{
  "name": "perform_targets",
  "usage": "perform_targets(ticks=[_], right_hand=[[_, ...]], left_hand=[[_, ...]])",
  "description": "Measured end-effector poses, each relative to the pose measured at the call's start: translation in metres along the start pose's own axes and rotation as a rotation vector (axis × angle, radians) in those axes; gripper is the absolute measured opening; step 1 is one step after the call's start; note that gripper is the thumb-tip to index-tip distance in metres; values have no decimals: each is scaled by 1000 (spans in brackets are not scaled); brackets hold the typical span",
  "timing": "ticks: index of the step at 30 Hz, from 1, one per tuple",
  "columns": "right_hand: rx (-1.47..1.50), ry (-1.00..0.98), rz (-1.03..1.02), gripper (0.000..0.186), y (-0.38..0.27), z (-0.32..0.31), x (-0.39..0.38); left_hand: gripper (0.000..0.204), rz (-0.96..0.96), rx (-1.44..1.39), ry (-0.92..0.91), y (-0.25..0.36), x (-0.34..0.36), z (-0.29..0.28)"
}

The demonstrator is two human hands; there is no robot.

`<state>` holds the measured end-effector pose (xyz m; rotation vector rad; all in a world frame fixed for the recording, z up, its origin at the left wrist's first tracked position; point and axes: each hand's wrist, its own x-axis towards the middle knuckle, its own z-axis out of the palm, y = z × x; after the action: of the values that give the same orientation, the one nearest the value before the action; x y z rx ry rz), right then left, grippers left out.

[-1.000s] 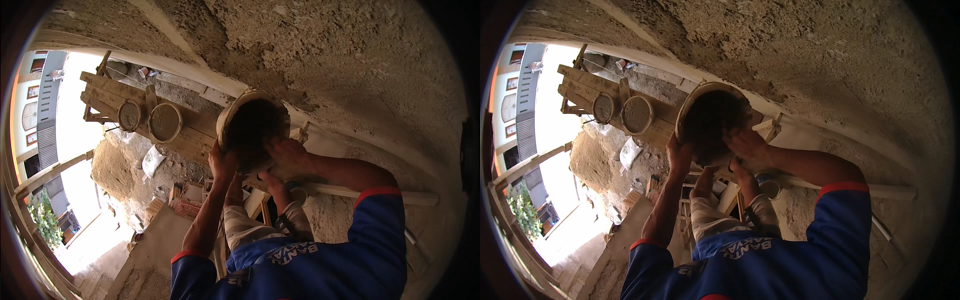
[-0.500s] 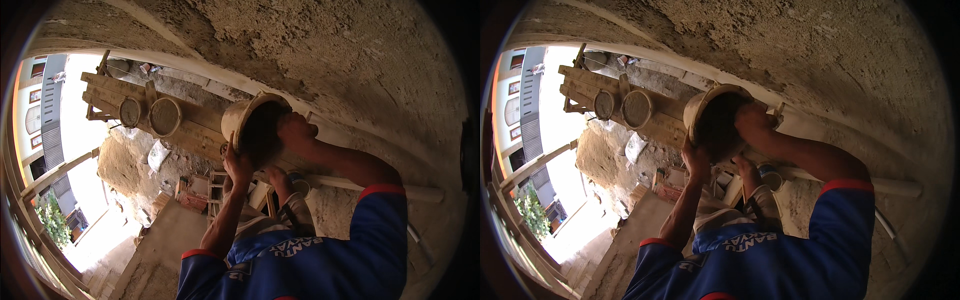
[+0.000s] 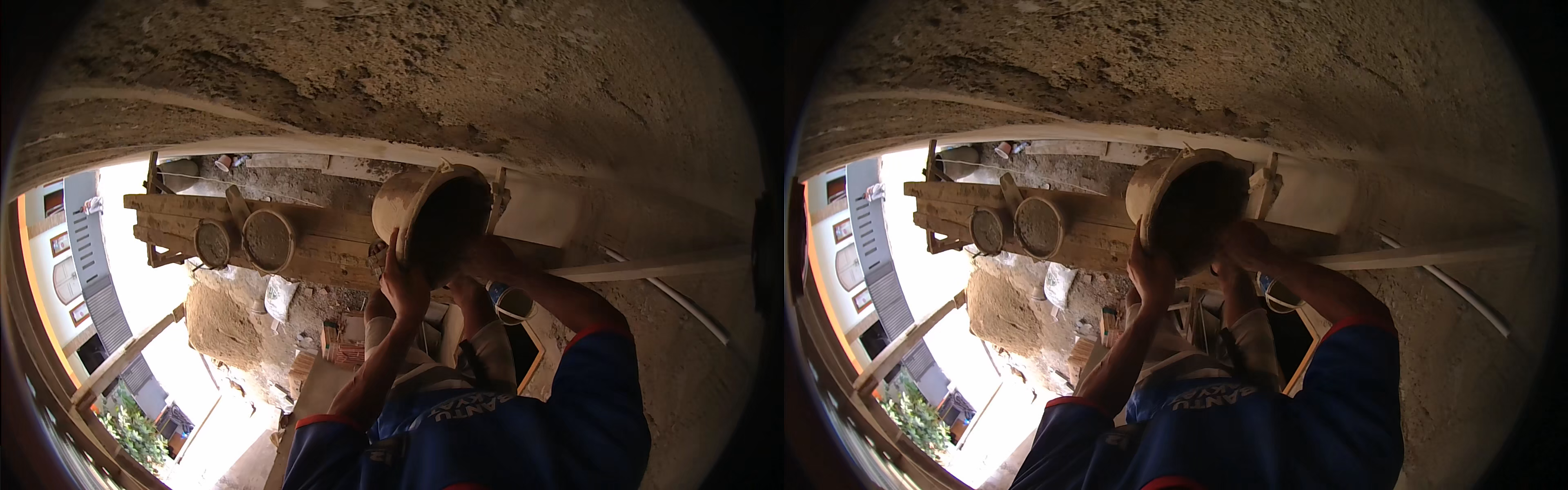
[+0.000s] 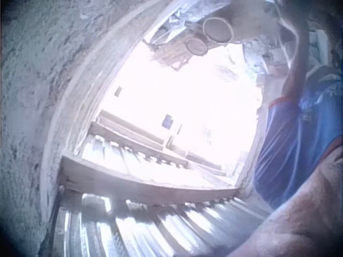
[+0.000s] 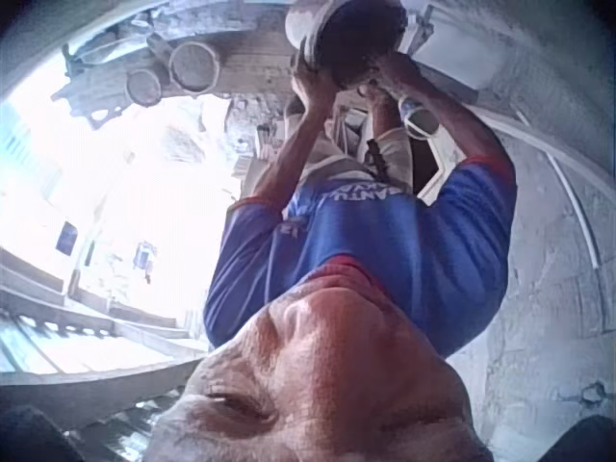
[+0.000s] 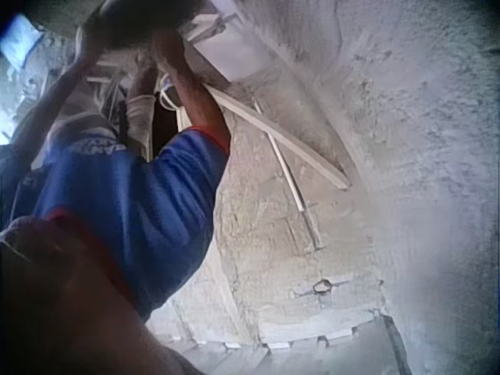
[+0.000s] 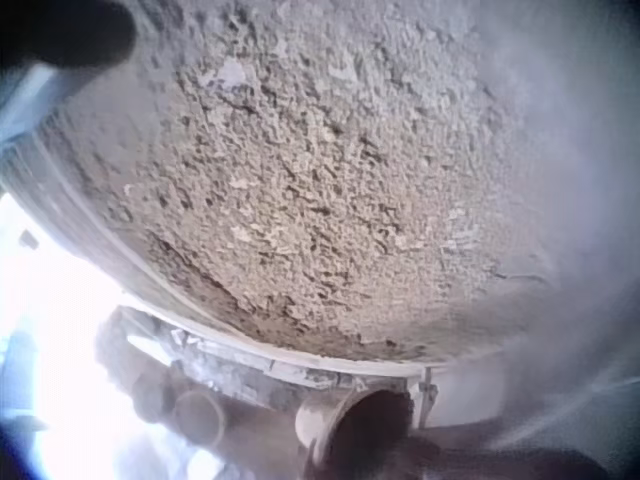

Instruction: The person applies wet plaster from a bucket onto a wall using a trowel while standing on a wooden scaffold.

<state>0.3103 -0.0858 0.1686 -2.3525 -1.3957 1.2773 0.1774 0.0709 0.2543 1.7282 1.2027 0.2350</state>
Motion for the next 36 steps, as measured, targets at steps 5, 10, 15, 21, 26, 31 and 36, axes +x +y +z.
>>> perform_targets(ticks=[5, 10, 15, 21, 26, 31, 36], right_hand=[[95, 289, -27, 32, 20, 91, 31], [662, 289, -60, 31, 64, 119, 50], [618, 296, 125, 32, 123, 132, 37], [327, 509, 125, 33, 182, 153, 46], [260, 477, 244, 39, 209, 150, 43], [327, 356, 217, 39, 211, 118, 4], [329, 85, 137, 34, 192, 69, -61]], left_hand=[[67, -71, 129, -91, -44, 13, 42], [62, 38, 89, -78, -121, 30, 108], [48, -27, -286, -360, -181, 63, 133], [42, 128, -291, -391, -216, 92, 190], [41, -41, -513, -514, -262, 110, 226], [43, -164, -709, -536, -305, 125, 247], [42, -69, -856, -516, -329, 129, 257]])
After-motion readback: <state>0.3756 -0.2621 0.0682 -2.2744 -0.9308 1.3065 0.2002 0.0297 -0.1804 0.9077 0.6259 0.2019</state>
